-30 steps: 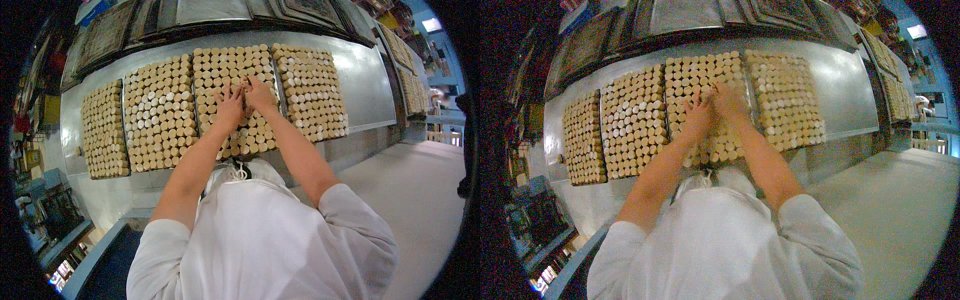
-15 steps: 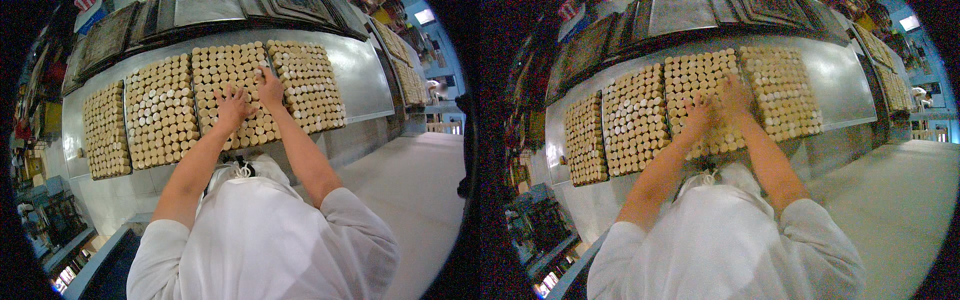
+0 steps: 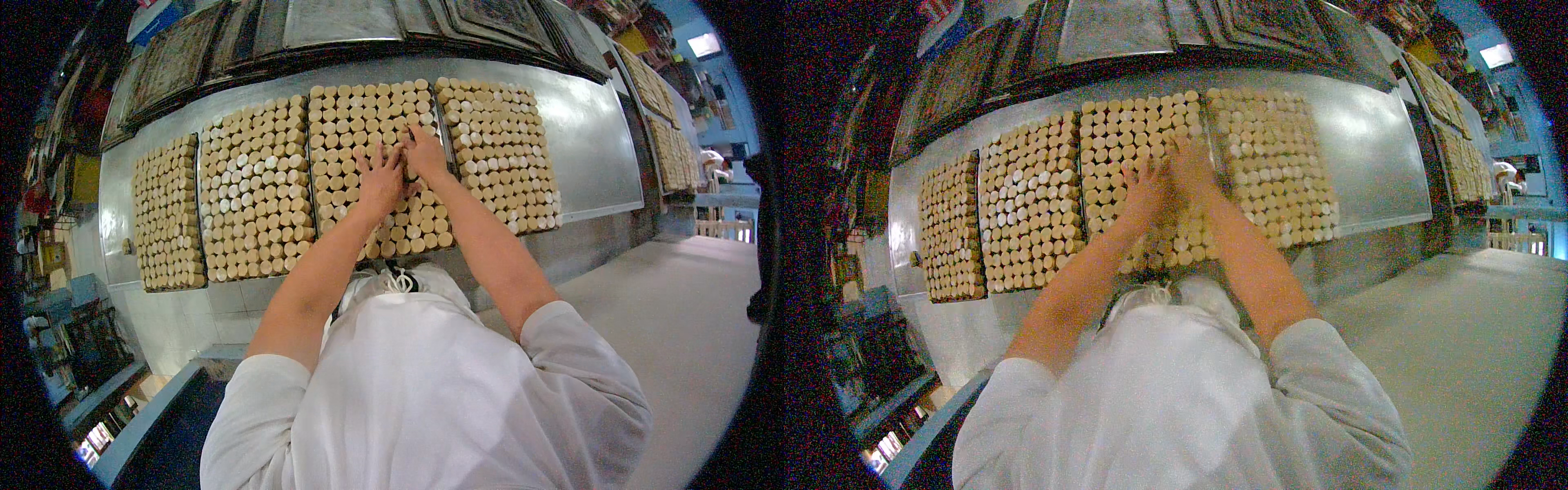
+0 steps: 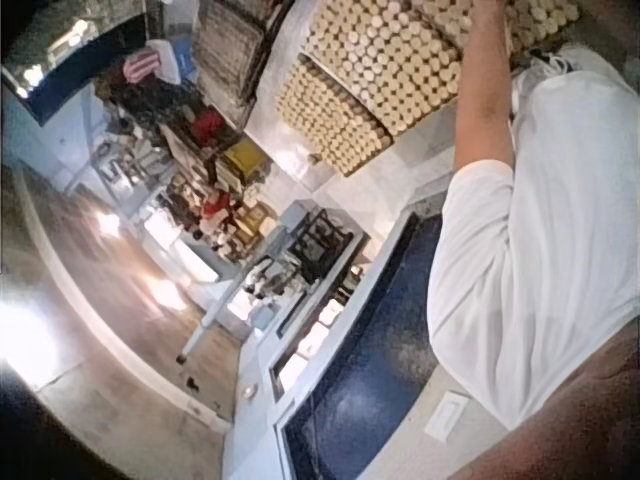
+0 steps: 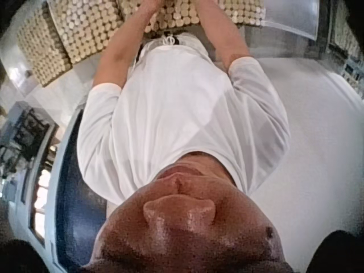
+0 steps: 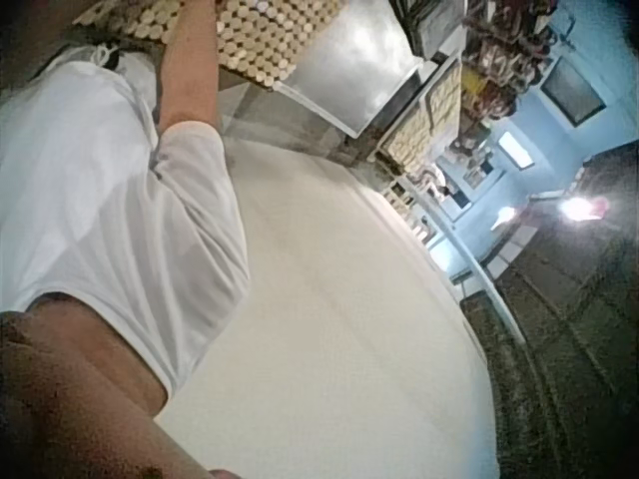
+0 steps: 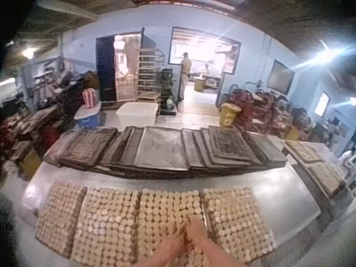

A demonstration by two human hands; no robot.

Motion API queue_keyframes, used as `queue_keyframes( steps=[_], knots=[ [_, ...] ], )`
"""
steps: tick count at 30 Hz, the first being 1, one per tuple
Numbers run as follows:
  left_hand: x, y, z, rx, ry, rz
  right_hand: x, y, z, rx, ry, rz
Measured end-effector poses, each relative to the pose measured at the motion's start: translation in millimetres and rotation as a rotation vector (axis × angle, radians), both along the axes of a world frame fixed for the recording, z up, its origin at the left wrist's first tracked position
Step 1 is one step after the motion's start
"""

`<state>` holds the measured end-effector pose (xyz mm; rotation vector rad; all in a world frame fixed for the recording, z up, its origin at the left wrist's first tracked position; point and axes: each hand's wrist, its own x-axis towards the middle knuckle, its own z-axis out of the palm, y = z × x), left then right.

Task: The person arranges small round dough pieces on multiple metal baking trays. They pick up individual dough pucks and place them in neat rows, filling the trays methodically.

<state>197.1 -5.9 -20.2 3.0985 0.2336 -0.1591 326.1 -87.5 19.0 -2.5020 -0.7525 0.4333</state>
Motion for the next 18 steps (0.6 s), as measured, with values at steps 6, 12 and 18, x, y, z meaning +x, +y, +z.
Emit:
queue_keyframes(
  steps=[6,12,18],
  knots=[
    [22,4,-1,-0.108,-0.014,0.089,30,11,-9,0.17,-0.228,-0.034],
    [38,7,-9,-0.148,-0.127,0.111,54,20,-13,0.207,-0.014,0.065],
    [62,16,-23,-0.099,-0.165,0.169,72,35,-12,0.165,-0.175,0.093]
  ],
)
